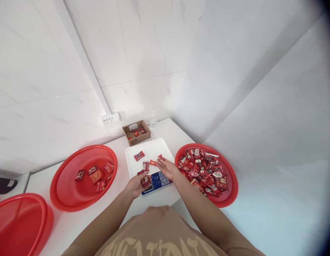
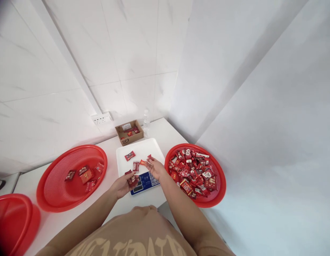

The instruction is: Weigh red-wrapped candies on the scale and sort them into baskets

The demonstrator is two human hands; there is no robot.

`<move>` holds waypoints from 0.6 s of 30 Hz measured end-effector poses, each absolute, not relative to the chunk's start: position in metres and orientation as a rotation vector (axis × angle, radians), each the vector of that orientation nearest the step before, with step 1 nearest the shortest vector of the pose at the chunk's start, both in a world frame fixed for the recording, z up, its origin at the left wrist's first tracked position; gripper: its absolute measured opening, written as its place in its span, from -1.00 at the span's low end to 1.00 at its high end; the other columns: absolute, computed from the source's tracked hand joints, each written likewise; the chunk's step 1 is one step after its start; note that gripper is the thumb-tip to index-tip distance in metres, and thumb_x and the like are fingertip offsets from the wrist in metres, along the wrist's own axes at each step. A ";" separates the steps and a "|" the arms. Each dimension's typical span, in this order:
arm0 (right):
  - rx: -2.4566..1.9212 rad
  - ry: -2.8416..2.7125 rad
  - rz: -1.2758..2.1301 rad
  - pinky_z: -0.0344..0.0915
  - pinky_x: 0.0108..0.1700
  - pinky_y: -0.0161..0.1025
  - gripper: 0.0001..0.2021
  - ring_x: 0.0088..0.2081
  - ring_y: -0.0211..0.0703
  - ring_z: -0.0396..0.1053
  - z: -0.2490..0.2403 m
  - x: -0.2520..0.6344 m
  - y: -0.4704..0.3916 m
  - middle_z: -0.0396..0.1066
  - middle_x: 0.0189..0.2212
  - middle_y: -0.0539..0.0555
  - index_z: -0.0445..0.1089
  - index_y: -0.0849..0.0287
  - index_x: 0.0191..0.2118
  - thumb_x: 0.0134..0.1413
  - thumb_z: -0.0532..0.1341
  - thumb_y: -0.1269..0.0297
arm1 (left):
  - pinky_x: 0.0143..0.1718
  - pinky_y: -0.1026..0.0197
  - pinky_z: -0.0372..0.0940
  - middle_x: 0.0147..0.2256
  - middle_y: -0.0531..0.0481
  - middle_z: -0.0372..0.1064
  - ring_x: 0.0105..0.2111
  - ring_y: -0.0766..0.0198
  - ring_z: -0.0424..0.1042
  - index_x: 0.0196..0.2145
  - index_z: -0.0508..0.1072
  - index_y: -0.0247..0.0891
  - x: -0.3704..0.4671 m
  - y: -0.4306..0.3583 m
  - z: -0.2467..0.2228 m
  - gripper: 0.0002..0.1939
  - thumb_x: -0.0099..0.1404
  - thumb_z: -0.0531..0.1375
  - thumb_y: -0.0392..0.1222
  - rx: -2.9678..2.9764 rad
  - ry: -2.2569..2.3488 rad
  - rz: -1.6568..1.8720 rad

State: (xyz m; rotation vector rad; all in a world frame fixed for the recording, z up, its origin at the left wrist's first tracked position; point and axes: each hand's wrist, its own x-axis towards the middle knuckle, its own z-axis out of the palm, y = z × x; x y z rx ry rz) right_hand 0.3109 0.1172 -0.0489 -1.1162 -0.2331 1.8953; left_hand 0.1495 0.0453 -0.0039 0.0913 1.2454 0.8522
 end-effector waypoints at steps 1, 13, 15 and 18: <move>-1.175 -0.327 1.878 0.40 -0.17 -0.29 -0.80 -0.27 -0.29 0.43 -0.049 0.312 0.119 0.40 -0.29 0.03 0.34 0.15 -0.25 -0.05 0.24 0.48 | -0.43 0.27 0.36 -0.46 -0.01 0.44 -0.49 0.32 0.45 -0.28 0.37 -0.30 0.150 0.045 -0.004 -0.87 0.19 0.21 -0.26 0.100 1.250 0.842; -2.024 -1.403 0.781 0.07 0.16 -0.14 -0.57 0.11 -0.08 0.20 -0.089 0.434 0.076 0.29 0.05 0.19 0.26 0.21 0.06 0.01 0.04 0.36 | -0.37 0.23 0.43 -0.45 -0.06 0.44 -0.46 0.33 0.47 -0.30 0.36 -0.33 0.136 0.035 0.001 -0.95 0.24 0.13 -0.35 0.182 1.202 0.814; -2.250 -1.452 0.725 0.12 0.11 -0.10 -0.57 0.08 -0.01 0.23 -0.091 0.466 0.058 0.29 0.03 0.24 0.25 0.22 0.07 0.04 0.04 0.34 | -0.38 0.24 0.44 -0.46 -0.06 0.43 -0.47 0.33 0.46 -0.31 0.37 -0.34 0.131 0.032 -0.001 -0.95 0.23 0.13 -0.36 0.176 1.230 0.821; -2.587 -1.568 0.787 0.20 -0.03 -0.01 -0.58 0.02 0.13 0.28 -0.092 0.499 0.035 0.28 0.00 0.31 0.27 0.19 0.05 0.04 0.09 0.26 | -0.38 0.23 0.44 -0.46 -0.06 0.43 -0.47 0.31 0.47 -0.31 0.38 -0.35 0.124 0.031 -0.004 -0.95 0.23 0.14 -0.37 0.154 1.265 0.817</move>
